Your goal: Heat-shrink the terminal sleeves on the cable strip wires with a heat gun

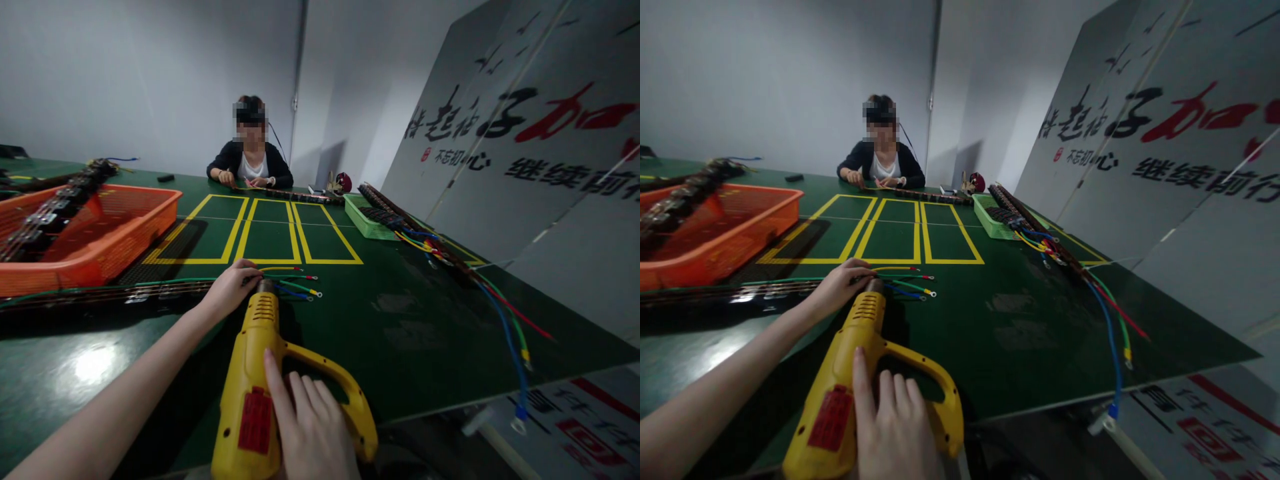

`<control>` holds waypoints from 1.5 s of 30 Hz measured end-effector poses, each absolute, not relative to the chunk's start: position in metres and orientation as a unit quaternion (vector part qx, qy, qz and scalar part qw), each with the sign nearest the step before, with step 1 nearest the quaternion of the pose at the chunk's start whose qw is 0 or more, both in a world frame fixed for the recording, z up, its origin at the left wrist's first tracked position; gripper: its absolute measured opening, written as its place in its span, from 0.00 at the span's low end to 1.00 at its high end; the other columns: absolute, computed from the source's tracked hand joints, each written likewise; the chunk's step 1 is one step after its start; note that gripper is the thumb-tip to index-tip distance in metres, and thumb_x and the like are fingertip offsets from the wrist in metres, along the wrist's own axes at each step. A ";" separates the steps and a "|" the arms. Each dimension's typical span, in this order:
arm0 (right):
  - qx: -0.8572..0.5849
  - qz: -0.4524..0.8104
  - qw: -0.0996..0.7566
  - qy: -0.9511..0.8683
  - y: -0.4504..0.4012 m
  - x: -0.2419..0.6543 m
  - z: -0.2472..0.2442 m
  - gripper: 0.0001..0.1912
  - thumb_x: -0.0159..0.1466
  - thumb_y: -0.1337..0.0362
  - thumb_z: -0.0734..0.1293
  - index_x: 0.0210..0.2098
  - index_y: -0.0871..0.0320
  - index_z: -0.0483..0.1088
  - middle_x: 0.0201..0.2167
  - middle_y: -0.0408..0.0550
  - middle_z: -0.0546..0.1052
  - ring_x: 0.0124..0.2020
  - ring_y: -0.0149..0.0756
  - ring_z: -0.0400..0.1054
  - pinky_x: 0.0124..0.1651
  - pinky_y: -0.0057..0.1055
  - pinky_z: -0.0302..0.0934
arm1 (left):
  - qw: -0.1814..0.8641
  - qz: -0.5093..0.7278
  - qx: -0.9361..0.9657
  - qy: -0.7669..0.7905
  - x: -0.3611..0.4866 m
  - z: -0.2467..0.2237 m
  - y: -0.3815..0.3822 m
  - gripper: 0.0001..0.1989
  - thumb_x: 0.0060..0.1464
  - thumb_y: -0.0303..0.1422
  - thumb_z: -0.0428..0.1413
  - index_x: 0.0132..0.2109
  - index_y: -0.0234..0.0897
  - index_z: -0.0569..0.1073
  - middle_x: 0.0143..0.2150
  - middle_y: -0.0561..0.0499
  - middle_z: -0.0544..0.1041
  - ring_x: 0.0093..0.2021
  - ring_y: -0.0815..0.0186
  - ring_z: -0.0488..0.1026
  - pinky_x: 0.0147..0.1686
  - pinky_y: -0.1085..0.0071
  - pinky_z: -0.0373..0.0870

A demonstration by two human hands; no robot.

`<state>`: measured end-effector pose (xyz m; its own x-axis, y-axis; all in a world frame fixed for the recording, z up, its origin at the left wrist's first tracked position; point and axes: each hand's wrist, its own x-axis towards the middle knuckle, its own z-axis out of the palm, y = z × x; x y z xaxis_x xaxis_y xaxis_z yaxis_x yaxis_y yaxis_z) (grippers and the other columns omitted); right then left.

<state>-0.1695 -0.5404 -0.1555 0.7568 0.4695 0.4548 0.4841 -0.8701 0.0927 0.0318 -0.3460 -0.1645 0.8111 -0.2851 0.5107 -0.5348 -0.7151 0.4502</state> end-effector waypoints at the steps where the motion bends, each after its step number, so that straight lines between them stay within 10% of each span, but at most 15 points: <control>1: -0.937 -0.238 0.019 -0.253 -0.538 -0.169 -0.155 0.33 0.64 0.65 0.52 0.67 0.65 0.42 0.33 0.50 0.75 0.31 0.40 0.69 0.36 0.35 0.63 | 0.305 0.204 0.902 -0.227 0.032 -0.164 -0.346 0.19 0.59 0.42 0.46 0.39 0.36 0.78 0.45 0.43 0.73 0.45 0.58 0.72 0.48 0.60 0.70; 11: -0.955 -0.173 0.078 -0.228 -0.546 -0.170 -0.156 0.42 0.62 0.42 0.53 0.68 0.58 0.41 0.41 0.52 0.76 0.38 0.41 0.71 0.42 0.34 0.63 | 0.300 0.186 0.905 -0.236 0.021 -0.161 -0.344 0.19 0.61 0.41 0.45 0.44 0.36 0.76 0.45 0.44 0.75 0.45 0.59 0.72 0.49 0.62 0.68; 17: -0.967 -0.098 0.137 -0.191 -0.567 -0.177 -0.145 0.67 0.41 0.24 0.58 0.68 0.58 0.40 0.48 0.54 0.74 0.48 0.48 0.70 0.51 0.41 0.63 | 0.236 0.191 0.923 -0.235 0.016 -0.158 -0.347 0.18 0.63 0.39 0.43 0.46 0.36 0.74 0.45 0.45 0.73 0.46 0.60 0.70 0.48 0.62 0.68; 27: -0.958 -0.210 0.081 -0.176 -0.589 -0.185 -0.143 0.74 0.36 0.26 0.64 0.68 0.60 0.31 0.42 0.54 0.77 0.38 0.49 0.75 0.38 0.41 0.70 | 0.168 0.182 0.946 -0.210 0.013 -0.156 -0.351 0.17 0.64 0.36 0.41 0.49 0.37 0.72 0.46 0.46 0.73 0.46 0.58 0.70 0.44 0.61 0.65; 45: -0.963 -0.184 0.093 -0.177 -0.545 -0.181 -0.151 0.71 0.39 0.23 0.58 0.67 0.68 0.44 0.39 0.61 0.77 0.36 0.52 0.74 0.38 0.42 0.68 | 0.120 0.186 0.957 -0.187 0.015 -0.157 -0.356 0.20 0.63 0.35 0.40 0.54 0.35 0.71 0.45 0.45 0.73 0.47 0.56 0.69 0.43 0.60 0.63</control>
